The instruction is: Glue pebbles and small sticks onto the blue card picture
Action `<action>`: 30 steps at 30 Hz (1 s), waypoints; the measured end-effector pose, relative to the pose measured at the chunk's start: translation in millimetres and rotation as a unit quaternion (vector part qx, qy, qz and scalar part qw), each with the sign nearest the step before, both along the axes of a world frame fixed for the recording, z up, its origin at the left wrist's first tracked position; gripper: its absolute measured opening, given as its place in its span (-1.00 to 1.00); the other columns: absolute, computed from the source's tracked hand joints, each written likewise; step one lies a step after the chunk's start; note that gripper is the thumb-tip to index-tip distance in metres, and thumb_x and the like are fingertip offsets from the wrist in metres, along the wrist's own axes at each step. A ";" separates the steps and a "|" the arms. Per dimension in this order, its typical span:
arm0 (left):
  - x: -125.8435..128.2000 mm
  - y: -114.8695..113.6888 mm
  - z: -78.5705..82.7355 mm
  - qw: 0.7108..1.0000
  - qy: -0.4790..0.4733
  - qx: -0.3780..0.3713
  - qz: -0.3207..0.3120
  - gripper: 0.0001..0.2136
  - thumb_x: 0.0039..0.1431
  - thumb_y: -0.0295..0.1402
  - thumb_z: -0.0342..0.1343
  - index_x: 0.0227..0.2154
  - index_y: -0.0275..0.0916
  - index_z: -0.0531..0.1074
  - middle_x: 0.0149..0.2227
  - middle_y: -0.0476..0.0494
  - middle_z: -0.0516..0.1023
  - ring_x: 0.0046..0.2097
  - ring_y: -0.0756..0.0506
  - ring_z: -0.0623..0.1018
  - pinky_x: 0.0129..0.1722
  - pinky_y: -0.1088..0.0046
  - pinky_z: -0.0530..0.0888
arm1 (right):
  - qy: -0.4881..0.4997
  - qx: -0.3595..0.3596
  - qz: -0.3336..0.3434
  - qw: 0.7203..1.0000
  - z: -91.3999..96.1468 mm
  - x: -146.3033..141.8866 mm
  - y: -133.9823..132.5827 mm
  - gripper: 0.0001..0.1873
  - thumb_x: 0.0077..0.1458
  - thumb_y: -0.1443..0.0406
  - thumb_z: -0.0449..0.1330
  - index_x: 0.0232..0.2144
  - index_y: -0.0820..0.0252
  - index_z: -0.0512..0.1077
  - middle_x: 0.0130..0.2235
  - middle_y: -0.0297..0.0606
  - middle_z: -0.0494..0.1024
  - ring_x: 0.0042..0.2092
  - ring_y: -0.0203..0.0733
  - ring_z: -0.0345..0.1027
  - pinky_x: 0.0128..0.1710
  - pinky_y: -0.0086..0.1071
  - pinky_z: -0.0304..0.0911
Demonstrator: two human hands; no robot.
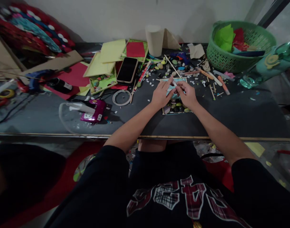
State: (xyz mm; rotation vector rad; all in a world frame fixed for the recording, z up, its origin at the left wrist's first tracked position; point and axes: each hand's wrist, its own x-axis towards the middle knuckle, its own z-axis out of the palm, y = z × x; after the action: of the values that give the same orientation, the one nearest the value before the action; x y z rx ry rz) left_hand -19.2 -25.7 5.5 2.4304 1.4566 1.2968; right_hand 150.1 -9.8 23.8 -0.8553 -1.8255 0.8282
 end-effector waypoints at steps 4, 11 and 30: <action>0.2 1.8 -1.1 1.000 0.005 0.021 -0.004 -0.40 0.43 0.04 -0.27 0.30 -0.25 0.24 -0.02 -0.31 0.57 0.03 -0.19 0.53 0.10 0.24 0.45 | -0.014 0.015 -0.002 1.000 0.9 4.1 -0.5 -0.56 0.23 -0.12 0.09 -0.18 0.08 0.41 -0.37 -0.31 0.55 -0.41 -0.22 0.42 -0.34 -0.25 0.34; -2.1 1.8 -0.8 0.996 0.032 0.076 -0.047 -0.63 0.46 -0.29 -0.19 0.09 -0.19 0.47 -0.09 -0.20 0.61 0.00 -0.12 0.55 0.06 0.24 0.48 | -0.033 0.056 -0.062 0.996 0.8 7.8 4.2 -0.58 0.26 -0.10 0.04 -0.21 0.09 0.38 -0.36 -0.25 0.59 -0.32 -0.14 0.50 -0.30 -0.25 0.38; -1.7 0.3 3.5 0.996 0.058 0.024 -0.060 -0.59 0.37 -0.41 -0.15 0.20 -0.13 0.39 0.04 -0.22 0.55 0.14 -0.17 0.49 0.20 0.12 0.41 | -0.168 0.118 -0.178 0.962 1.5 8.8 5.4 -0.61 0.33 0.00 -0.05 -0.14 0.06 0.45 -0.13 -0.15 0.66 -0.08 0.01 0.51 0.12 0.04 0.17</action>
State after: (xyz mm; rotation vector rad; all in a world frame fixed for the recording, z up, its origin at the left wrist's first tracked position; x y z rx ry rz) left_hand -20.9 -25.4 9.0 2.6191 1.2924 1.1995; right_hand 158.9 -4.4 25.3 -1.1746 -1.9290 0.2402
